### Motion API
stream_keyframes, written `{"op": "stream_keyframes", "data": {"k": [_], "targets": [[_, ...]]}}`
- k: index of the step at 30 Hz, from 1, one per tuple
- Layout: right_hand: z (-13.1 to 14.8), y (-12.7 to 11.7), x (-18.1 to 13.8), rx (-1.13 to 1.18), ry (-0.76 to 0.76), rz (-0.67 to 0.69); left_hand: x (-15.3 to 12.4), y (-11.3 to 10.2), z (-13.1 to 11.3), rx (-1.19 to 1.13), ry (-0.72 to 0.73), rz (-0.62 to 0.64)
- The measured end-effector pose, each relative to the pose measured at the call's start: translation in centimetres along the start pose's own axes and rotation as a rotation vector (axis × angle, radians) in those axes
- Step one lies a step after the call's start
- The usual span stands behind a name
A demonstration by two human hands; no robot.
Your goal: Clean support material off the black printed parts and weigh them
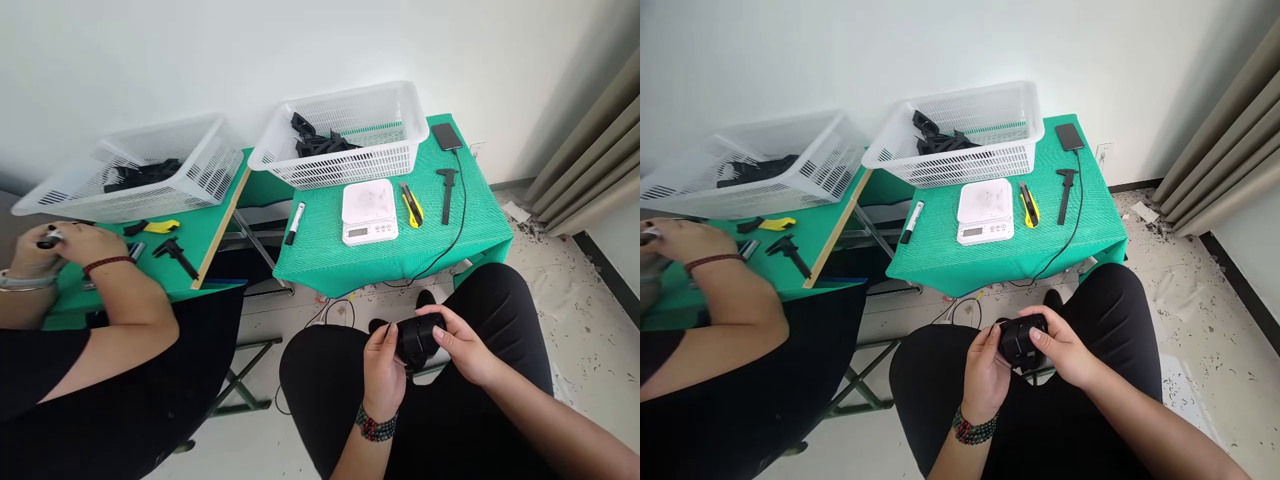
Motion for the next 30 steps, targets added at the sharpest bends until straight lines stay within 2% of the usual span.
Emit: {"op": "stream_keyframes", "data": {"k": [5,11,16,24,27,30], "targets": [[0.3,-0.2,0.1,-0.047,0.025,0.006,0.3,-0.3,-0.3,0.167,0.072,0.062],[1.3,-0.8,0.7,-0.182,0.073,0.020,0.7,-0.4,-0.3,0.436,0.153,0.240],[0.9,-0.2,0.7,-0.232,0.190,0.141,0.2,0.5,0.2,0.497,0.147,0.371],[-0.1,-0.7,0.2,-0.243,0.200,0.171,-0.5,1.6,1.1,0.573,0.161,0.371],[-1.0,-0.4,0.0,-0.223,0.262,0.212,-0.8,1.8,0.5,0.602,0.195,0.345],[-1.4,0.8,0.0,-0.176,0.241,0.288,-1.2,2.3,-0.5,0.637,0.232,0.351]]}}
Point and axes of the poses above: each hand's wrist, its own x-axis towards the middle knuckle, its own y-axis out of the palm, z = x × y, the point moved 6 cm from there along x, towards the middle knuckle, and after that the axes turned 11 degrees about x, right-handed, at the moved point
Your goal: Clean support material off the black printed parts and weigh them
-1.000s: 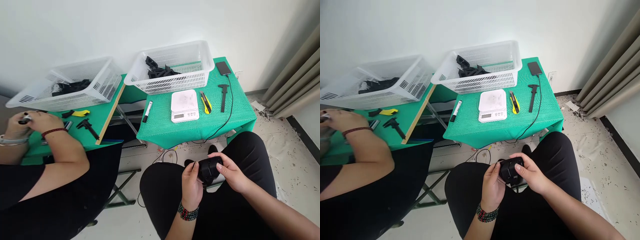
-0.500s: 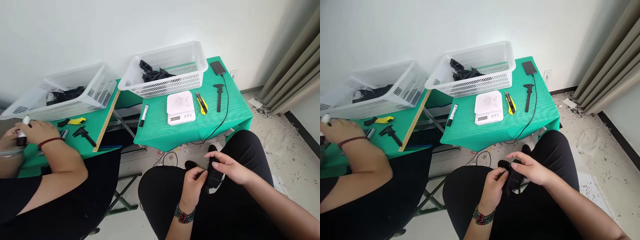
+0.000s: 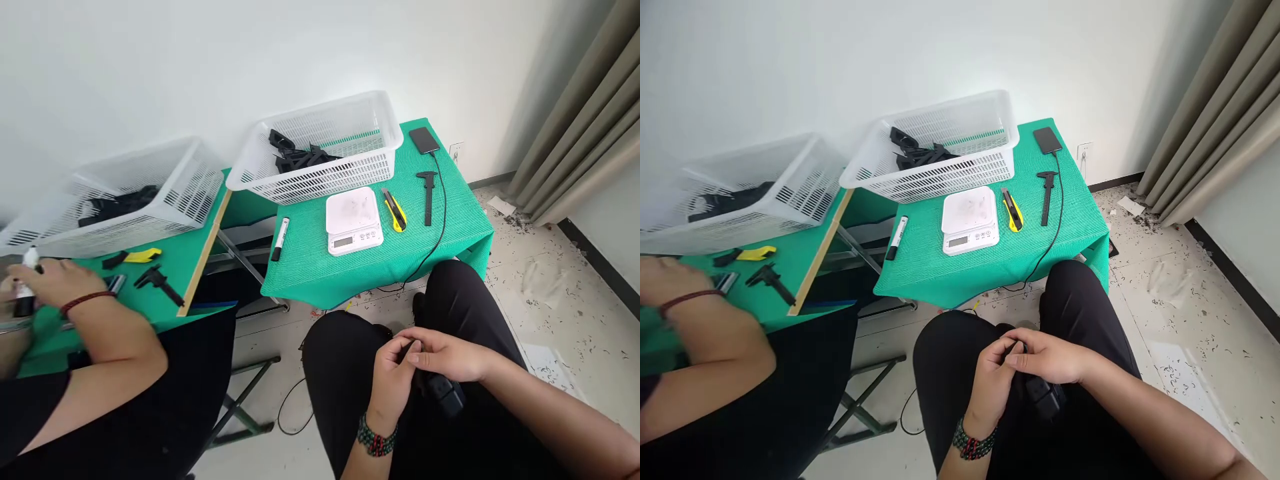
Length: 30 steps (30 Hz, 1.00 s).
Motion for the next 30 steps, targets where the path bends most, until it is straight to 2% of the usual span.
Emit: {"op": "stream_keyframes", "data": {"k": [3,8,10,15,20,25,30], "targets": [[0.0,0.7,0.4,0.029,-0.022,-0.001,-0.2,-0.3,-0.9,0.041,0.032,0.025],[-0.3,-0.9,0.3,0.042,-0.003,-0.261,-0.7,-0.6,-0.6,0.061,0.014,0.067],[-0.3,-1.4,0.0,0.055,0.004,-0.312,-0.9,-0.5,-0.3,0.048,-0.006,0.092],[-0.2,-1.7,-0.4,0.225,0.034,-0.335,-1.2,-0.6,-0.5,0.024,-0.020,0.134],[0.0,-2.4,-0.2,0.355,0.058,-0.316,-0.8,-1.1,-0.4,0.003,-0.100,0.164],[0.5,-2.8,-0.3,0.436,0.044,-0.289,0.5,-1.6,0.1,-0.109,-0.160,0.058],[1.2,-3.2,-0.2,0.601,-0.075,-0.228,2.1,-2.9,0.1,-0.333,-0.194,-0.184]]}}
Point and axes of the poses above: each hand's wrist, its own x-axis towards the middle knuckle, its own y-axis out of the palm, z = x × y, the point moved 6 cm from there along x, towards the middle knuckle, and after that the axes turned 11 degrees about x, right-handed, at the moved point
